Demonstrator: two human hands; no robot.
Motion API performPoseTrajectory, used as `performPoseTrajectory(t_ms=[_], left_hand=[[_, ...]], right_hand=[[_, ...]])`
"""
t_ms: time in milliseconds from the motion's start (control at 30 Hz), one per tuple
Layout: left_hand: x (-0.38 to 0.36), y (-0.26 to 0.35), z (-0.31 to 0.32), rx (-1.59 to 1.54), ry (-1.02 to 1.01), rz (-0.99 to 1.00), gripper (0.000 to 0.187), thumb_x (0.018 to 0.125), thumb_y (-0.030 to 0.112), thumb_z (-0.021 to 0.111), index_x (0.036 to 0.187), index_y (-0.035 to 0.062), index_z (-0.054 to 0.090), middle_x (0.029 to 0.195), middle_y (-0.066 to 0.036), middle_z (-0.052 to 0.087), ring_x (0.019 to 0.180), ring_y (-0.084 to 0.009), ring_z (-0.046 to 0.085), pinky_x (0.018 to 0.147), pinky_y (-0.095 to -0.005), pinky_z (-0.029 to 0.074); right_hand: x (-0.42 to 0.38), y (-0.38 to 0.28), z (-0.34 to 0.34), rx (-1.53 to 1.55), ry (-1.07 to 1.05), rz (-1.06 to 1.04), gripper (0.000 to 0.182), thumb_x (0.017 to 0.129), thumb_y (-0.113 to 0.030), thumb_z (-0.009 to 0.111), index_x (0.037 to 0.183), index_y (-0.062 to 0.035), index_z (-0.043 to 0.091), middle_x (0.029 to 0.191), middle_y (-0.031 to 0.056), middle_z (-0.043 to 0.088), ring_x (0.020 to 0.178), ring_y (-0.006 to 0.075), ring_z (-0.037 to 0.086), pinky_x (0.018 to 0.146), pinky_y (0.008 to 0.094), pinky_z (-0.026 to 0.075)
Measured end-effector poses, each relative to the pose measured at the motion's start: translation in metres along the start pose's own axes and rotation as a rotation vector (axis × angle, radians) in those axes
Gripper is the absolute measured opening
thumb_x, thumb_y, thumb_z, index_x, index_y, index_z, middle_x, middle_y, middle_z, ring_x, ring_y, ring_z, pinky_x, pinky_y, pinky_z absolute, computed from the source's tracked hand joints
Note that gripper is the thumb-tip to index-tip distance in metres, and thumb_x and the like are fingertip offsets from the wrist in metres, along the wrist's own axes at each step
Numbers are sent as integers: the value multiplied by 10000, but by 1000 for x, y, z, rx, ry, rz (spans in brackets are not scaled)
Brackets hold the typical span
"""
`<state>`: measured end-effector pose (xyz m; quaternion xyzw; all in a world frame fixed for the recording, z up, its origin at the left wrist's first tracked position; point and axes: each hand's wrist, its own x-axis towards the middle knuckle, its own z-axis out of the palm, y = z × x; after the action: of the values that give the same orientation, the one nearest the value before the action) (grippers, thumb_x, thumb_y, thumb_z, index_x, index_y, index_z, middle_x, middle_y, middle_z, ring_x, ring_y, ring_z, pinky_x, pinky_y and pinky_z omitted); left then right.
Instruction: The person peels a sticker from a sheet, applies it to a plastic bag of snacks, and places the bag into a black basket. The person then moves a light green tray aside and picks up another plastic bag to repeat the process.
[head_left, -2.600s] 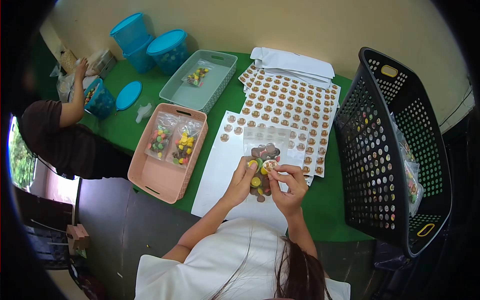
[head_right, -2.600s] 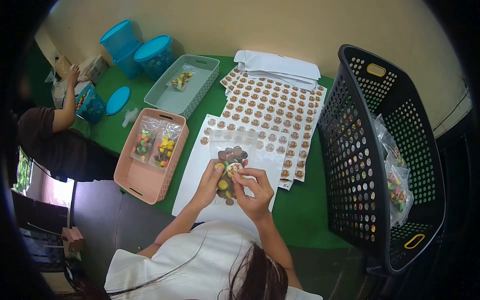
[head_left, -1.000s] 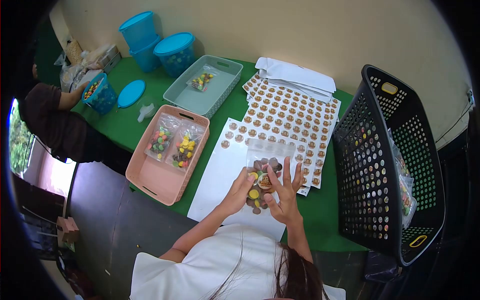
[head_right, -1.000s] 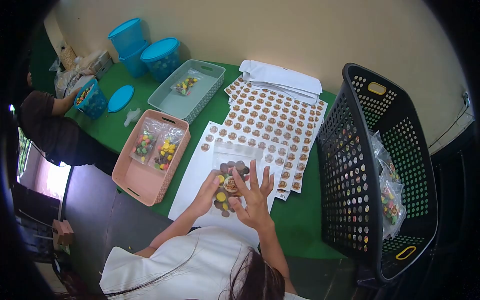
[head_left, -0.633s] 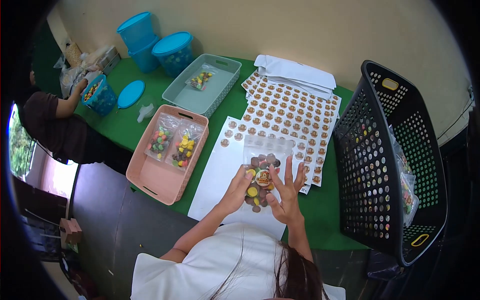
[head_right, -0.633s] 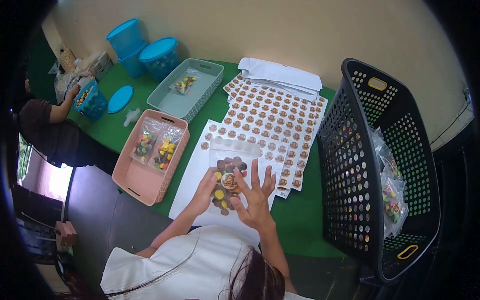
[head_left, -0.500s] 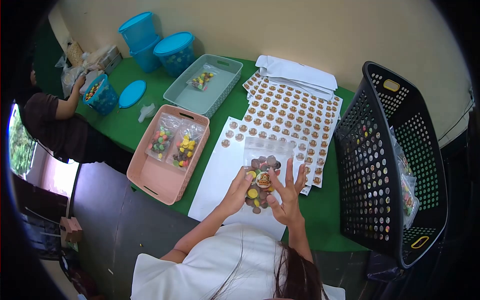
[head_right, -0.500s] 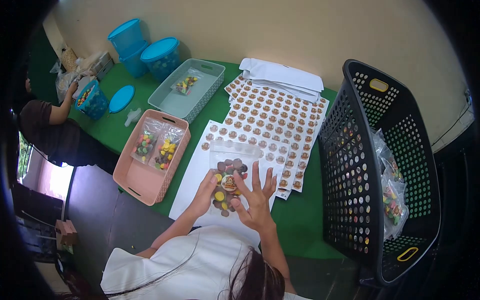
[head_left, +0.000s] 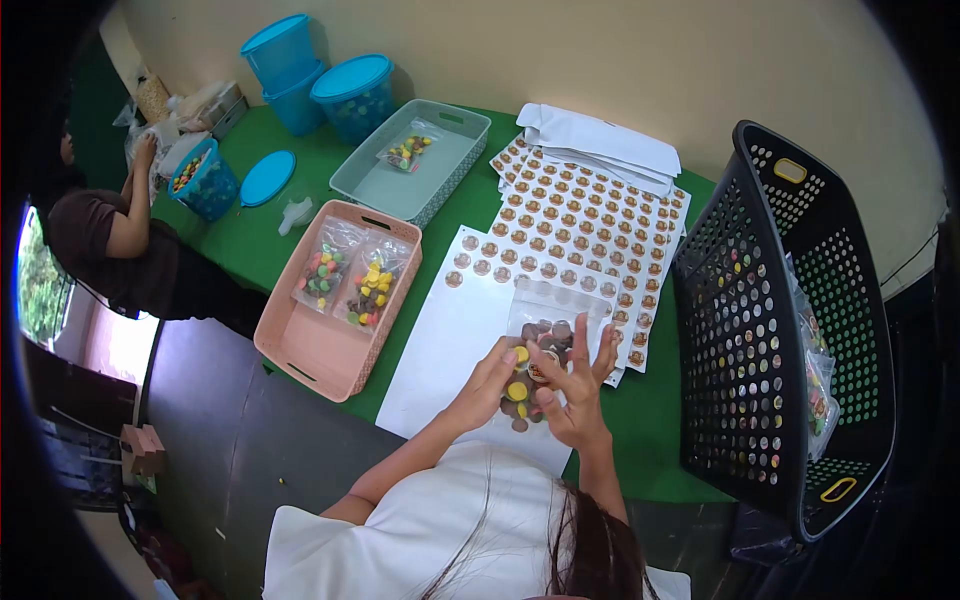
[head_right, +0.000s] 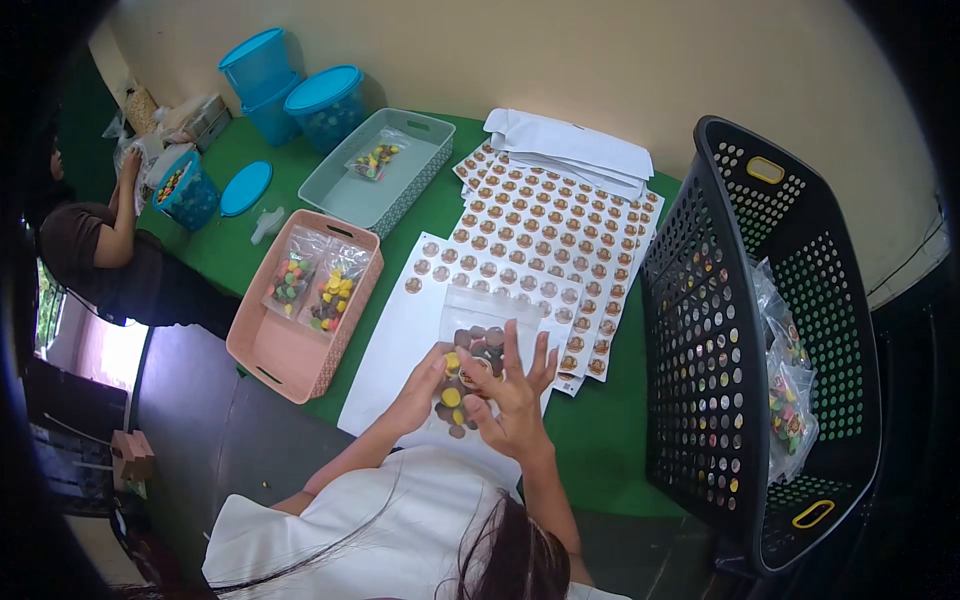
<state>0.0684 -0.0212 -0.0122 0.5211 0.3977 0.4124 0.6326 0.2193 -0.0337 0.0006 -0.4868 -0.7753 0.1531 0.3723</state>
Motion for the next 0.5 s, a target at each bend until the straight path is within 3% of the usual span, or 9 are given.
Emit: performPoseTrajectory(t_ms=[167, 233, 500], left_hand=[[5, 1, -7, -213, 81, 45, 388, 898, 316, 211, 1122, 31, 352, 1017, -101, 470, 909, -156, 503, 765, -263, 422], [4, 9, -8, -177, 101, 13, 468, 882, 395, 219, 1124, 15, 349, 1055, -123, 468, 955, -195, 495, 826, -310, 393], [-2, 5, -3, -105, 18, 5, 396, 893, 333, 216, 1114, 28, 339, 1017, -117, 484, 864, -155, 530, 729, -255, 436]], right_hand=[[-9, -10, 8, 0, -86, -9, 341, 823, -400, 384, 1105, -269, 524, 1347, 155, 158, 1231, 389, -56, 929, 493, -133], [-7, -10, 6, 7, -91, 8, 341, 823, -407, 382, 1105, -276, 522, 1347, 158, 156, 1230, 392, -55, 927, 497, -133], [8, 5, -3, -9, 56, 29, 365, 830, -398, 371, 1117, -229, 518, 1352, 153, 145, 1243, 360, -48, 936, 484, -125]])
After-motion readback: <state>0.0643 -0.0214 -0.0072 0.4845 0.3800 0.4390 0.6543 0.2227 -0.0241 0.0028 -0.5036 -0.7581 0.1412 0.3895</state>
